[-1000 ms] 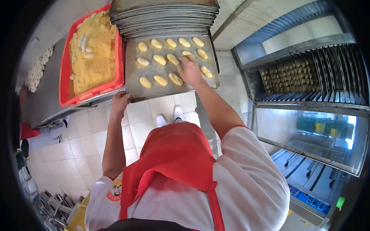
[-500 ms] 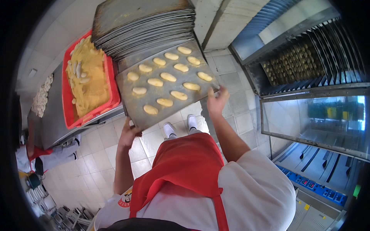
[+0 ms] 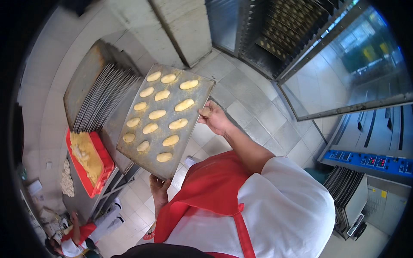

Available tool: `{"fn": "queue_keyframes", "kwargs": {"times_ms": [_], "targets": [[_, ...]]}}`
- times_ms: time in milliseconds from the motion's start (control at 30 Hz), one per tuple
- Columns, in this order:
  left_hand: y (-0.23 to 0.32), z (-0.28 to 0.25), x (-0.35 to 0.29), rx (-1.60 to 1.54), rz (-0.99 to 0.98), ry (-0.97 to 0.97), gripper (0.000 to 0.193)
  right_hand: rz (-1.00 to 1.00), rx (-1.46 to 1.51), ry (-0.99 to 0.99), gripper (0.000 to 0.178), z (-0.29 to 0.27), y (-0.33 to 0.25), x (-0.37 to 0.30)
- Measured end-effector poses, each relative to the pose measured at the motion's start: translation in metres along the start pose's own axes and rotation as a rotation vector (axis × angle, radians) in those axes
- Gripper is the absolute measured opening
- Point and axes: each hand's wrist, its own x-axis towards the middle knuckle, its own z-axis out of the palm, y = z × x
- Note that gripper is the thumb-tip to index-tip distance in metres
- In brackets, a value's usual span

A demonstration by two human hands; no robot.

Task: The person coats dough in yellow powder by hand, places the pieces onto metal trays, and slides the trays into a rack. The person also uses a cloth to remove a tray of baked rolls from an oven.

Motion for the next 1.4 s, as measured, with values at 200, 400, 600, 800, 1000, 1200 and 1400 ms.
{"fn": "queue_keyframes", "kwargs": {"times_ms": [200, 400, 600, 800, 1000, 1200, 1400], "targets": [[0.02, 0.126, 0.048, 0.193, -0.003, -0.134, 0.065, -0.068, -0.114, -0.035, 0.043, -0.093, -0.129, -0.031], [0.006, 0.224, 0.17, 0.51, 0.012, -0.29, 0.065, 0.02, -0.062, 0.169, 0.05, -0.183, -0.19, -0.043], [-0.081, 0.307, 0.339, 0.67, -0.043, -0.412, 0.058, -0.014, 0.102, 0.486, 0.043, -0.309, -0.15, 0.03], [-0.195, 0.382, 0.52, 0.991, -0.05, -0.49, 0.053, 0.02, 0.279, 0.778, 0.037, -0.446, -0.077, 0.147], [-0.293, 0.466, 0.667, 1.164, -0.021, -0.585, 0.05, 0.241, 0.349, 0.936, 0.033, -0.585, -0.017, 0.259], [-0.38, 0.553, 0.789, 1.294, 0.071, -0.721, 0.046, 0.135, 0.57, 1.05, 0.033, -0.7, 0.029, 0.342], [-0.413, 0.638, 0.89, 1.36, 0.136, -0.886, 0.052, 0.081, 0.708, 1.122, 0.03, -0.748, 0.043, 0.396]]}}
